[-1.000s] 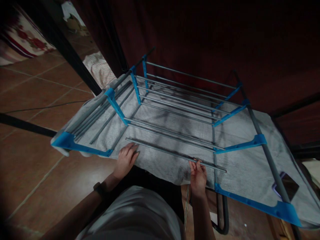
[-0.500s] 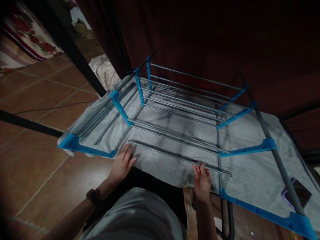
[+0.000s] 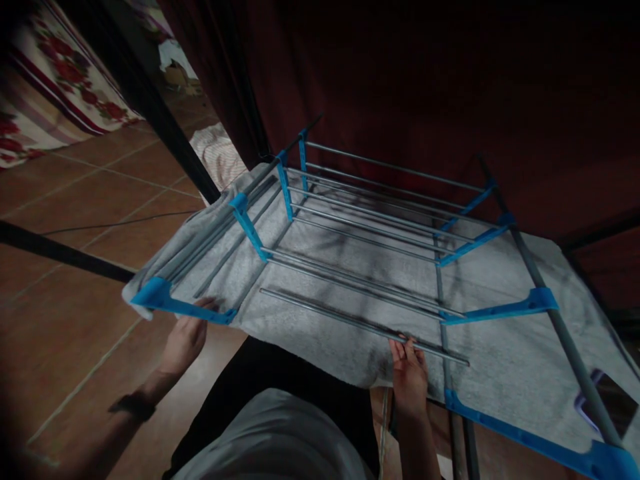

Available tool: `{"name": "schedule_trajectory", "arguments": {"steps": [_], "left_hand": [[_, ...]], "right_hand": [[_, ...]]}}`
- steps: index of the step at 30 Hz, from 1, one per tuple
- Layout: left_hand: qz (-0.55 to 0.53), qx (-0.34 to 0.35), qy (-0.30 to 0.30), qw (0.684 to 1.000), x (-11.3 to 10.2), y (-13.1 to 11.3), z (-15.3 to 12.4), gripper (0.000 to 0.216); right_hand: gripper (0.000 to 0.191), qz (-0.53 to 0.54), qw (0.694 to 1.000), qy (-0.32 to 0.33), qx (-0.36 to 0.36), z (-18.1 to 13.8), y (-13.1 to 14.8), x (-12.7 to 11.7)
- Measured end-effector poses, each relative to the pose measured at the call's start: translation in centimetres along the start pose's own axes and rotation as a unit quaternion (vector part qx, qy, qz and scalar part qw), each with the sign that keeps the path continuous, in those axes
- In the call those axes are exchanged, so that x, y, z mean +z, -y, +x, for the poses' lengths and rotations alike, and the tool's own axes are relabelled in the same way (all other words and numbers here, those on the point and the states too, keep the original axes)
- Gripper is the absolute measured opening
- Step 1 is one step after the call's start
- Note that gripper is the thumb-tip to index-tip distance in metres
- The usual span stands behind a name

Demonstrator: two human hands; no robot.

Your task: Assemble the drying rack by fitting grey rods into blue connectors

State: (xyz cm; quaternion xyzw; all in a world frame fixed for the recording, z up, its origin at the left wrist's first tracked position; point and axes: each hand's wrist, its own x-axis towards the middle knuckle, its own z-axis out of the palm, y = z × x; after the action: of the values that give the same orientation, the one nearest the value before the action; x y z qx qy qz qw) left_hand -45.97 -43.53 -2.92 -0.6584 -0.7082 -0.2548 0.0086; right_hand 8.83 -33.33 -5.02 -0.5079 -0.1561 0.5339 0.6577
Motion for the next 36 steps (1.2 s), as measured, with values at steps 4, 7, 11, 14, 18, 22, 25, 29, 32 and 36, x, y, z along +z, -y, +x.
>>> {"name": "schedule_trajectory", "arguments": {"steps": [4,7,11,14,18,22,25,29,32,36], "left_hand": [[0.023,0.049,0.055,0.997,0.9,0.4,3.1,0.045],[0.054,0.052,0.05,0.996,1.1,0.7,3.2,0.048],[0.06,0.047,0.057,0.995,0.1,1.4,2.8,0.048],[0.067,0.04,0.06,0.995,-0.6,1.7,2.9,0.047],[0.078,0.053,0.065,0.993,-0.4,1.2,3.8,0.044],[0.077,0.062,0.036,0.994,0.8,0.6,4.8,0.044],[0.087,0.049,0.023,0.995,1.2,1.0,5.1,0.048],[0.099,0.063,0.026,0.993,1.2,1.9,4.8,0.047],[0.11,0.059,0.032,0.992,1.0,2.1,5.0,0.046],[0.113,0.057,0.041,0.991,0.4,1.8,5.6,0.044]], "right_hand": [[0.02,0.001,1.0,-0.015,-0.008,-0.3,0.2,0.6],[0.02,0.012,1.0,-0.017,-0.009,-0.5,0.0,0.7],[0.021,0.017,1.0,-0.018,0.0,-0.5,-0.2,0.6],[0.023,0.03,0.999,-0.021,-0.001,-0.6,-0.2,0.7],[0.026,0.046,0.999,-0.017,0.003,-0.9,-0.1,0.9],[0.025,0.05,0.999,-0.022,-0.003,-0.8,-0.3,0.9],[0.023,0.035,0.999,-0.028,0.002,-0.4,-0.5,0.6],[0.022,0.032,0.999,-0.016,-0.006,-0.3,-0.8,0.3],[0.023,0.035,0.999,-0.011,-0.012,-0.6,-1.0,0.1],[0.024,0.035,0.999,-0.029,-0.002,-0.8,-1.1,0.0]]}}
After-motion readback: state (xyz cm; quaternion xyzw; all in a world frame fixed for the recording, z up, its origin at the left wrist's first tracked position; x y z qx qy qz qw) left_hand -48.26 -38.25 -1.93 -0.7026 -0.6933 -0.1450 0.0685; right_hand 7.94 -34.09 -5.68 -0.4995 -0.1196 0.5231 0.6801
